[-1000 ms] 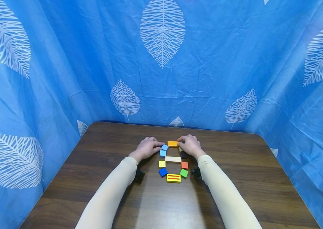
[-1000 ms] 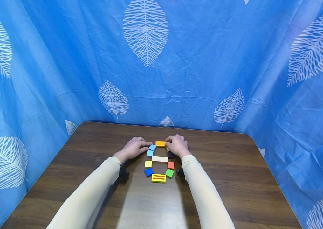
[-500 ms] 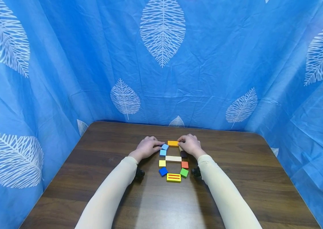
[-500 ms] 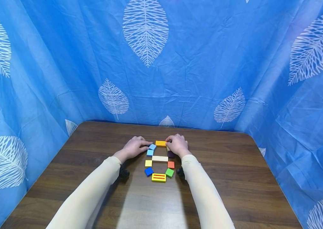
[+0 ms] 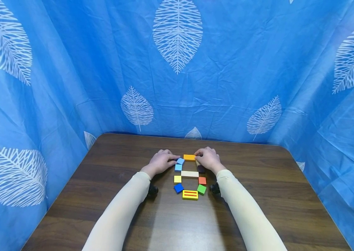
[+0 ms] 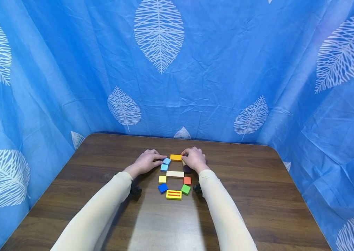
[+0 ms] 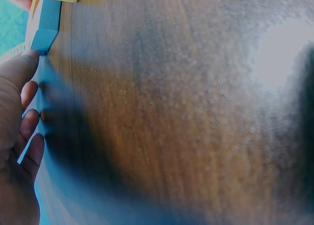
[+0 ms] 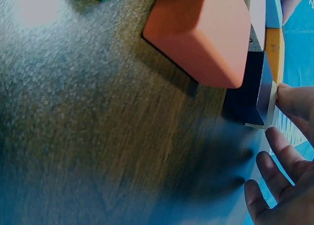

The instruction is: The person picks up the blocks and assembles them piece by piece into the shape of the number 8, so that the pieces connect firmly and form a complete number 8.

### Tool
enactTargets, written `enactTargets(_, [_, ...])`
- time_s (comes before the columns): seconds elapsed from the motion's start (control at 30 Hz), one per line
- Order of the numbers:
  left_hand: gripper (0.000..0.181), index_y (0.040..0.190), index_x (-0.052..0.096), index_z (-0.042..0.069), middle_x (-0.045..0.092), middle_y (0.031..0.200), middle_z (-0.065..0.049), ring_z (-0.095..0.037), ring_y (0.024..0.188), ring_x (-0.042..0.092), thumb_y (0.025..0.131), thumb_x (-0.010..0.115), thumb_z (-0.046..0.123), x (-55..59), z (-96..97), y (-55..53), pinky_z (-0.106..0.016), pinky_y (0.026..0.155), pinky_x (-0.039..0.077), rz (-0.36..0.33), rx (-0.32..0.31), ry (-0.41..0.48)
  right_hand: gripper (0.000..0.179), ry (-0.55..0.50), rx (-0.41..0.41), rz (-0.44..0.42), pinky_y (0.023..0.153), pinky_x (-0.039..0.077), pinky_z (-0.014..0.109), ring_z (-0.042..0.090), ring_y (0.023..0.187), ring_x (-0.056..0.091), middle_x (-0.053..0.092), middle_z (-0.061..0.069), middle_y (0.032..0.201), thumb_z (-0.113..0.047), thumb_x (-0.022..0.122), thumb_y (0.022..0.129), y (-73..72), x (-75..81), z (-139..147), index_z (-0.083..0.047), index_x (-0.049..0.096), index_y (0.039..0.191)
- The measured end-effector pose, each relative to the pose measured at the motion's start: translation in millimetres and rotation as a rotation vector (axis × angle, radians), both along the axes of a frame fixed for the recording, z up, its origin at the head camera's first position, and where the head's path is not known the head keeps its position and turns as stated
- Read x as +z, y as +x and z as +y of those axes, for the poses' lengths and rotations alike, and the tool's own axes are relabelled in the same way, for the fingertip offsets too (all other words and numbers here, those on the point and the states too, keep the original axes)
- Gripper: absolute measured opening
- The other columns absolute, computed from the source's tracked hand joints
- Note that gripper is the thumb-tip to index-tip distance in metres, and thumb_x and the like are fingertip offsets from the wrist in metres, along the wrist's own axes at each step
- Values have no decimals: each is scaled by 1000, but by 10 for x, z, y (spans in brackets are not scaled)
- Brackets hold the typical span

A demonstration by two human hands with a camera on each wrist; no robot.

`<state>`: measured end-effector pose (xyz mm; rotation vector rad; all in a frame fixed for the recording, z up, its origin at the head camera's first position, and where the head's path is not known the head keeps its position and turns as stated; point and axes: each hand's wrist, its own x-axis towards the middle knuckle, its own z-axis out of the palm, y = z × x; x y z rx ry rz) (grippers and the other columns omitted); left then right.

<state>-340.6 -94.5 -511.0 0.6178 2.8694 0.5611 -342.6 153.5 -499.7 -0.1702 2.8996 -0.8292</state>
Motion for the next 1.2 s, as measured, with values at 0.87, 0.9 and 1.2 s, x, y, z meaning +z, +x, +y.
enactTargets(0.87, [37,141,64,34,61,124,1,-21,114,51,104,61,37,-1,-9,-10,-40,98,43,8,-16,6,31,-52,0,4,106,35,59,37,126,46,62,13,129,-27,64,102,-7,-51,153,-12,70,129])
enactTargets(0.9, [37,141,63,34,61,124,1,-21,114,51,104,61,37,0,-10,-10,-40,98,43,5,-15,7,31,-51,0,4,105,35,59,37,125,46,62,13,129,-27,64,102,-6,-50,158,-12,70,129])
enactTargets(1.2, [38,142,63,34,62,125,0,-21,114,51,104,62,37,-20,-9,5,-41,98,43,7,-18,14,34,-72,-8,-17,108,35,59,36,126,46,59,14,134,-28,64,102,69,-1,167,-12,68,132])
